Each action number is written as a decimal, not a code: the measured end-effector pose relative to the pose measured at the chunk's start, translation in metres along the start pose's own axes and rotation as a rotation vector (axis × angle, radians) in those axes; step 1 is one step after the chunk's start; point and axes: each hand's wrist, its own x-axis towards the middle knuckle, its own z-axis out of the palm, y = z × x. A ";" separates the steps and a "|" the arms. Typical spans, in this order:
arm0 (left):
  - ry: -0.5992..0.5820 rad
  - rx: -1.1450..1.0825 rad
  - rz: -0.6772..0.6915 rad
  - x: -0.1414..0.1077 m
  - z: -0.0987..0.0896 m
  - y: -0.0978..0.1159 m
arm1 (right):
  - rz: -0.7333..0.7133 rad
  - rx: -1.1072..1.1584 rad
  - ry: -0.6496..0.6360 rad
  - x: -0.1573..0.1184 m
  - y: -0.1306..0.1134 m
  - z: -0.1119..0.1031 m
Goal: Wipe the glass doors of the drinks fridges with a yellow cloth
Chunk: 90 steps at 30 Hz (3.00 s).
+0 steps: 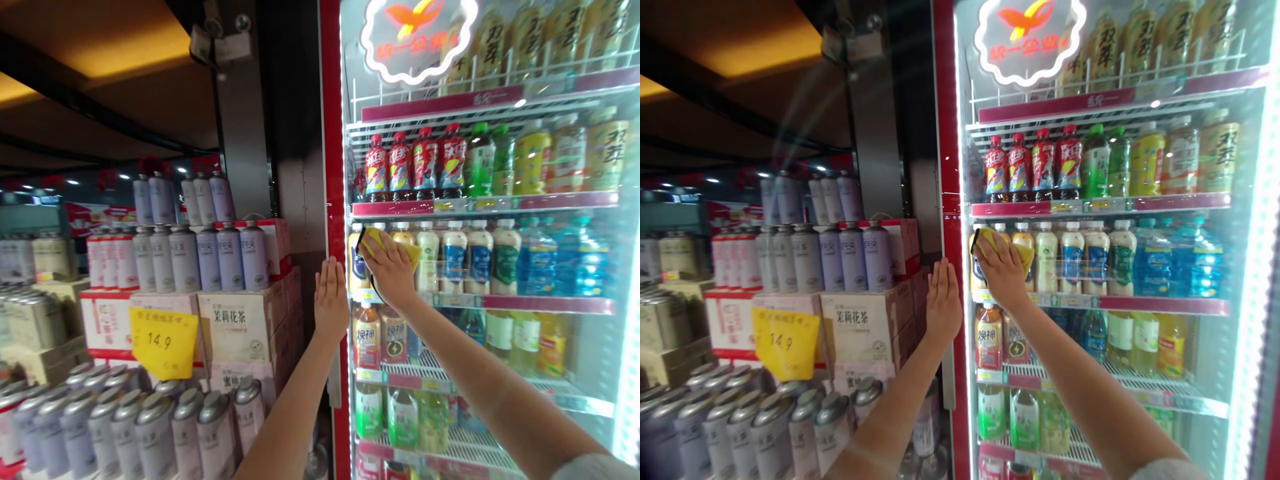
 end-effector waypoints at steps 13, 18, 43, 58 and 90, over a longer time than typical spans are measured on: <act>0.056 -0.037 0.055 0.045 0.000 0.009 | 0.131 -0.038 -0.018 -0.003 0.028 -0.011; 0.026 -0.052 0.072 0.041 0.003 0.006 | 0.136 -0.039 -0.068 -0.016 0.014 -0.005; 0.107 -0.175 0.072 0.045 0.010 0.005 | 0.274 -0.134 0.101 -0.029 0.065 -0.029; 0.113 -0.158 0.156 0.040 0.002 0.012 | 0.320 -0.198 -0.012 -0.054 0.085 -0.051; 0.025 -0.297 0.305 0.066 0.042 0.135 | 0.337 -0.274 0.053 -0.087 0.160 -0.080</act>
